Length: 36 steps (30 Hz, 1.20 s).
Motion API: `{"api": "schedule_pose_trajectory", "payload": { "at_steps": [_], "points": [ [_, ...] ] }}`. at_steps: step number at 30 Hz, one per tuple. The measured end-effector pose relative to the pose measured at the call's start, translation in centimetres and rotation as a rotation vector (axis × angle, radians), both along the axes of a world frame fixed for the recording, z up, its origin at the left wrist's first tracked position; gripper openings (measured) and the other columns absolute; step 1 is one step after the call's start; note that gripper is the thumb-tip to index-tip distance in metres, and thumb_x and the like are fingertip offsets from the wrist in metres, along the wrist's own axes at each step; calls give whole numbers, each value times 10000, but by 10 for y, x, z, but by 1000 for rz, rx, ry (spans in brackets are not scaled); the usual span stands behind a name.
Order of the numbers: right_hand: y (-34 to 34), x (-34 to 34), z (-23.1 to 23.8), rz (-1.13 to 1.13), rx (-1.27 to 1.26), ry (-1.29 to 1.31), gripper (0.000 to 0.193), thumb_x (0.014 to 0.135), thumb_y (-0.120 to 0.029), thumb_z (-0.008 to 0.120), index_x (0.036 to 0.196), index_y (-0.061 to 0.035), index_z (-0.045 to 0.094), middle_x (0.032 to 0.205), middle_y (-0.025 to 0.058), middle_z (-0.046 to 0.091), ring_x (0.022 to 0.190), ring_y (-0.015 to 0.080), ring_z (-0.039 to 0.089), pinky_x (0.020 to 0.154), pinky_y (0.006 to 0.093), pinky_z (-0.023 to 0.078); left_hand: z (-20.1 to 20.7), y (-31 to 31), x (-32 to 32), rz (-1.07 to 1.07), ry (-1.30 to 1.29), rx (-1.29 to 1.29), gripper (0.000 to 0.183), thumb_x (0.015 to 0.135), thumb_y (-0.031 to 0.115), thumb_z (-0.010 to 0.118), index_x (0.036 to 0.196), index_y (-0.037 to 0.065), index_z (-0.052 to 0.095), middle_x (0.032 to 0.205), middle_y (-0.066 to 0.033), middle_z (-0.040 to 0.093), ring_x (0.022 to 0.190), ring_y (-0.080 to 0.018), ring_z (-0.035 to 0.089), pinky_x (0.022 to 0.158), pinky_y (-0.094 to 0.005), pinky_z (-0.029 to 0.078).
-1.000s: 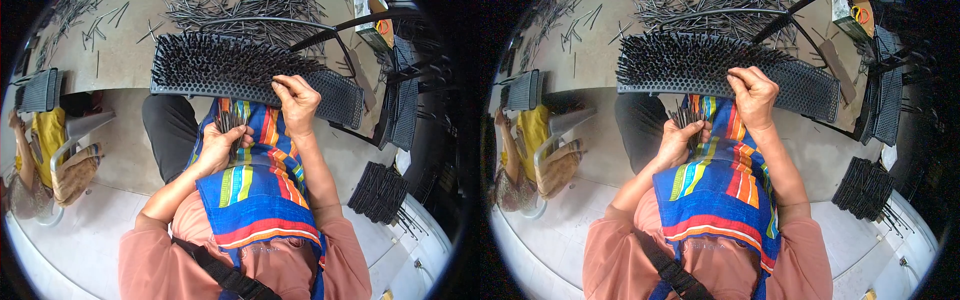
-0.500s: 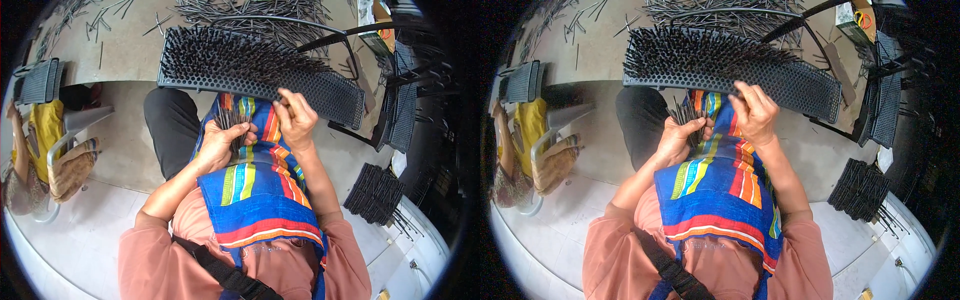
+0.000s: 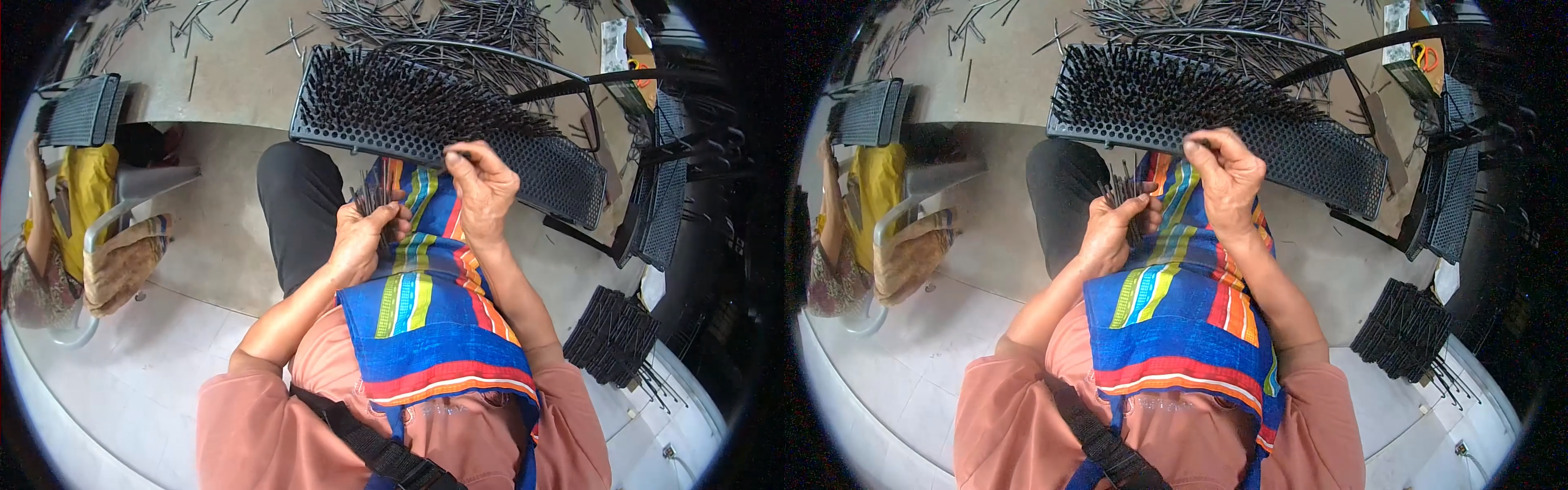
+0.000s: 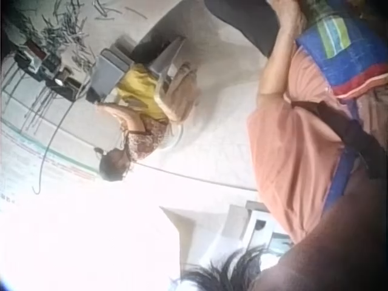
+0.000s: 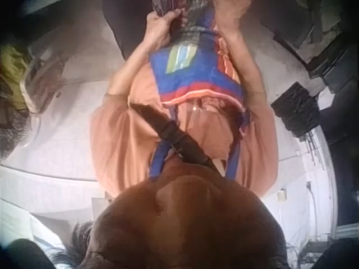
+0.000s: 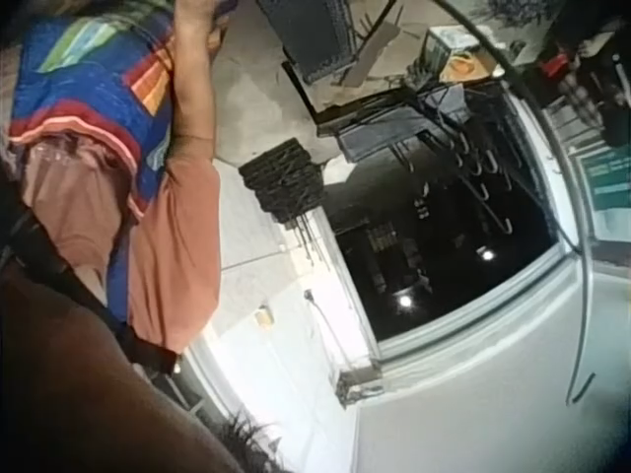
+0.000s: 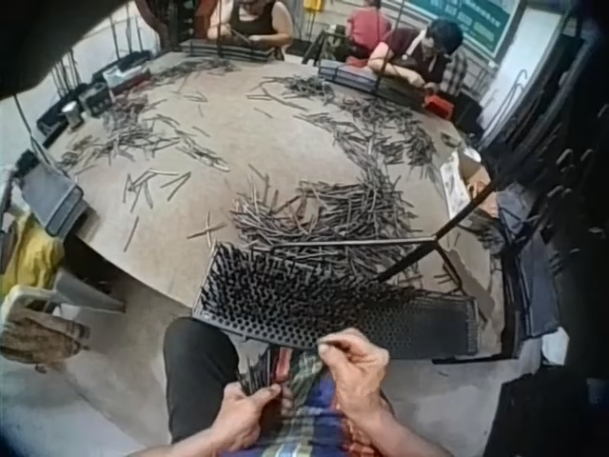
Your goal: Manually inserting metal bristles or spikes into a plastic base to assemble a brush.
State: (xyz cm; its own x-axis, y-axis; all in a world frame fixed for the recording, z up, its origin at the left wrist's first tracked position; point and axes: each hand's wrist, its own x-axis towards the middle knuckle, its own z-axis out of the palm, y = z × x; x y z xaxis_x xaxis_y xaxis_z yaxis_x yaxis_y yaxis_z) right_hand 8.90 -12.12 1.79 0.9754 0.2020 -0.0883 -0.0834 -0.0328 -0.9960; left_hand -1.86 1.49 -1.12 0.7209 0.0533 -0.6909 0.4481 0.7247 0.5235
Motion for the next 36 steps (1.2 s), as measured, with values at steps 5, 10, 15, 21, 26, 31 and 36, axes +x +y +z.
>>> {"api": "schedule_pose_trajectory", "payload": {
  "at_steps": [5, 10, 15, 21, 26, 31, 36],
  "points": [
    [31, 18, -3, -21, -119, -486, 101, 828, 50, 704, 920, 8, 711, 871, 14, 626, 642, 36, 491, 535, 182, 365, 14, 2, 3, 52, -58, 7, 204, 934, 31, 553, 1121, -26, 612, 831, -100, 674, 689, -149, 646, 605, -275, 539],
    [35, 16, -5, 11, -198, -576, 151, 775, 65, 733, 914, 4, 728, 875, 74, 672, 747, 117, 596, 654, 226, 462, 9, 9, 3, 54, -62, -7, 229, 925, 27, 537, 1135, -30, 609, 876, -121, 689, 697, -168, 665, 622, -287, 565],
    [38, 11, -4, 37, -218, -617, 170, 753, 78, 731, 909, 12, 721, 888, 111, 693, 806, 183, 656, 705, 263, 508, 13, 14, 7, 51, -48, -32, 210, 911, 12, 523, 1090, -46, 616, 877, -140, 691, 698, -184, 674, 626, -291, 569],
    [33, -3, -4, 225, -425, -897, 261, 663, 40, 782, 911, -21, 729, 883, 128, 686, 777, 253, 674, 690, 321, 535, -10, 11, -22, -126, -106, -115, 134, 890, -17, 528, 986, -34, 619, 798, -101, 671, 643, -153, 644, 576, -280, 527],
    [31, -3, -6, 157, -421, -851, 221, 692, 29, 782, 903, -18, 734, 885, 114, 687, 763, 223, 668, 675, 299, 530, -8, 9, -28, -231, -12, -73, 99, 879, -41, 577, 938, -57, 654, 797, -124, 691, 656, -167, 665, 596, -286, 564],
    [35, 2, -7, 176, -391, -855, 208, 702, 34, 774, 900, -12, 732, 866, 113, 686, 758, 217, 667, 660, 293, 529, 0, 10, -20, -73, -2, -83, 131, 868, -51, 597, 988, -51, 647, 837, -139, 698, 687, -164, 673, 593, -272, 562],
    [38, 5, -15, 157, -439, -825, 184, 717, 49, 762, 891, -2, 728, 851, 111, 678, 728, 204, 659, 639, 277, 516, 4, 11, -7, 42, -46, -98, 139, 868, -56, 604, 1002, -43, 639, 859, -140, 695, 703, -165, 661, 602, -273, 542]
  ]
}}
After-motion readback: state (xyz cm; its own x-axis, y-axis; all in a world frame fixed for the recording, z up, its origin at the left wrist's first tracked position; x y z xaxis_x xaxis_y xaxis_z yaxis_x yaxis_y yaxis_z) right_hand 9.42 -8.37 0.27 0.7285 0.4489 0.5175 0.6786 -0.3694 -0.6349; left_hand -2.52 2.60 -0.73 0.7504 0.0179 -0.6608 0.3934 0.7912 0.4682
